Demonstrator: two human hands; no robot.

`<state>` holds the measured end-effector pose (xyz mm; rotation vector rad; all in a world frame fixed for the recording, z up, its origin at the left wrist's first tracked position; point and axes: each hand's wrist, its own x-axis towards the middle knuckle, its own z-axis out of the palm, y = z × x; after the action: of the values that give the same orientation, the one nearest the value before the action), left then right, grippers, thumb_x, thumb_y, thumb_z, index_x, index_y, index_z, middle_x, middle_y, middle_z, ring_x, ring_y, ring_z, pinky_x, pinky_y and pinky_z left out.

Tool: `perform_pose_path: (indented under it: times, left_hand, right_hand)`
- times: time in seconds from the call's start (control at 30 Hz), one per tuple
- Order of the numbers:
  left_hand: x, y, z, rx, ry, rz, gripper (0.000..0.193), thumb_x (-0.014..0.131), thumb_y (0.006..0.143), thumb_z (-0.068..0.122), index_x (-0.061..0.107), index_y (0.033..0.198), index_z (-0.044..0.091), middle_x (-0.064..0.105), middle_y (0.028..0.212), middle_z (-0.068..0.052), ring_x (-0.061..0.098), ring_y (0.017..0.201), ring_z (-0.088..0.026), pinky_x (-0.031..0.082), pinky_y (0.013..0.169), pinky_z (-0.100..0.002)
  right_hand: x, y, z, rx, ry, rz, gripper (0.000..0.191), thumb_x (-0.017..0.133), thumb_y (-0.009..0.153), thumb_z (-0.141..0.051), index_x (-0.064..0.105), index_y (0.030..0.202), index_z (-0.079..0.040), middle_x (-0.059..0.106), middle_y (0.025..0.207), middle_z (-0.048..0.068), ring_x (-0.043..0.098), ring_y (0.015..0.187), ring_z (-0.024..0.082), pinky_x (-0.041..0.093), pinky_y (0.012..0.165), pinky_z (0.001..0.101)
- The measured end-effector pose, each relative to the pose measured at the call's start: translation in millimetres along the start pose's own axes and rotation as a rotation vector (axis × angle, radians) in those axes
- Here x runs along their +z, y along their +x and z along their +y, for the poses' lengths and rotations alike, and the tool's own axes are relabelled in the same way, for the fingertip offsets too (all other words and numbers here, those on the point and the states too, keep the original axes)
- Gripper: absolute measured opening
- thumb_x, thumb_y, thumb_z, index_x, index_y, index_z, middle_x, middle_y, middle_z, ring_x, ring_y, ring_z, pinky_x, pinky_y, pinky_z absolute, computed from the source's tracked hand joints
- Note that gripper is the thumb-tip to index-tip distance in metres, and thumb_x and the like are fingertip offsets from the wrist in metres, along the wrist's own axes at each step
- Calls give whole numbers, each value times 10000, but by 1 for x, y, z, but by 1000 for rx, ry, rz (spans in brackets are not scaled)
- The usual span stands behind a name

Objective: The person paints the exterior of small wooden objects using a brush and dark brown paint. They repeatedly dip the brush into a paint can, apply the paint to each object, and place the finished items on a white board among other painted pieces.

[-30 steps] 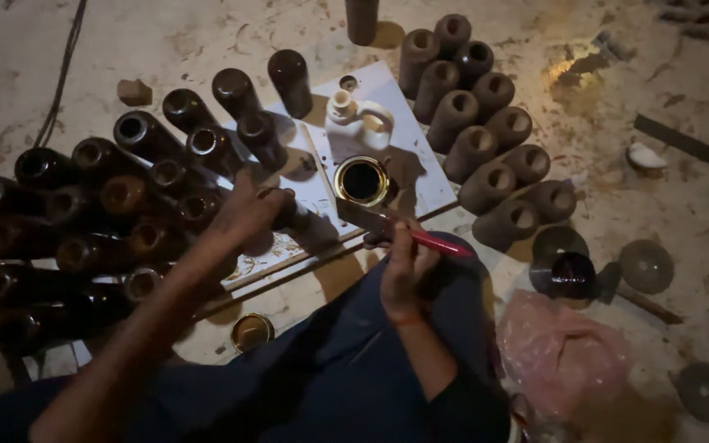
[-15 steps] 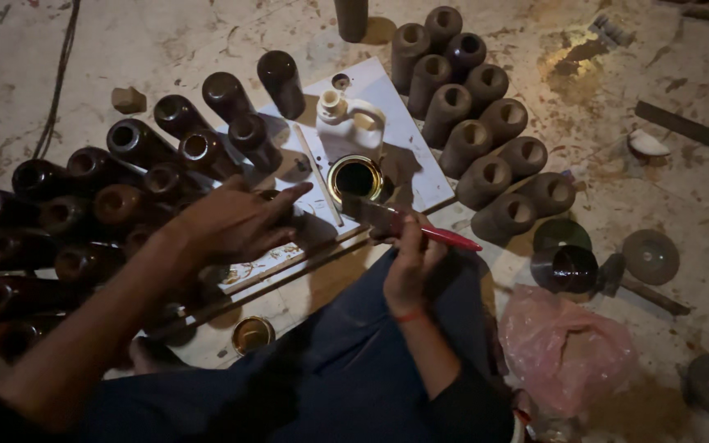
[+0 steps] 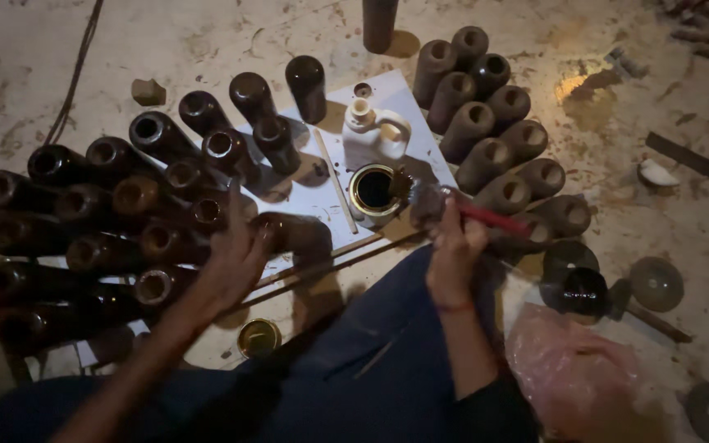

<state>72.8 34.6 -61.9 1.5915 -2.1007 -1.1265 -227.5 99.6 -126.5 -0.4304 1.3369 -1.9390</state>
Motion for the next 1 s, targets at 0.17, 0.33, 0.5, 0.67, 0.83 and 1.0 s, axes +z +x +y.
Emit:
perform_pose_path:
  times: [0.17,0.33,0.5,0.67,0.83,1.0]
  left_hand:
    - [35,-57,-30,95,-261,227,936,369,1035,558,-106,1627,11,30,1698,-336,171,1539,-462,217,1205,-508]
    - [60,-73,-39,-66,-572,394,905,406,1026,561,8,1636,23,169,1704,-255,227,1567,-400,200,1249,-464]
    - [68,-79,-46,-16,-553,433,824,405,1069,474,27,1646,23,158,1699,-258,194,1563,-387,178,1247,-464]
    - [74,-84,-43,-121,-776,337,878,430,1005,443,-44,1637,60,274,1632,-235,447,1382,-362,372,1132,-447]
    - [78,-88,-42,-7,-633,363,901,498,1038,399,-97,1620,52,239,1637,-301,465,1400,-371,357,1145,-458]
    - [80,-85,-46,-314,-776,272,994,531,985,379,-164,1652,136,447,1530,-269,568,1308,-328,441,1087,-441]
  right_hand:
    - [18,22,-18,-464,-698,-208,312,647,1084,-293,712,1053,12,681,817,77,615,708,207,484,633,361]
    - [53,30,-27,-574,-986,-277,346,717,1001,-291,707,886,34,696,757,201,709,681,318,527,648,418]
    - [63,28,-24,-680,-1044,-343,283,710,1003,-248,730,953,29,713,834,214,722,764,362,545,697,437]
    - [55,31,-17,-666,-1028,-370,282,699,993,-247,734,981,32,719,853,217,734,763,338,556,702,439]
    - [46,46,-15,-398,-876,-132,339,683,1054,-262,692,899,39,682,769,141,630,630,206,482,565,369]
    - [25,63,-10,-31,-425,7,302,665,1027,-261,622,826,-40,658,734,34,598,521,105,493,461,283]
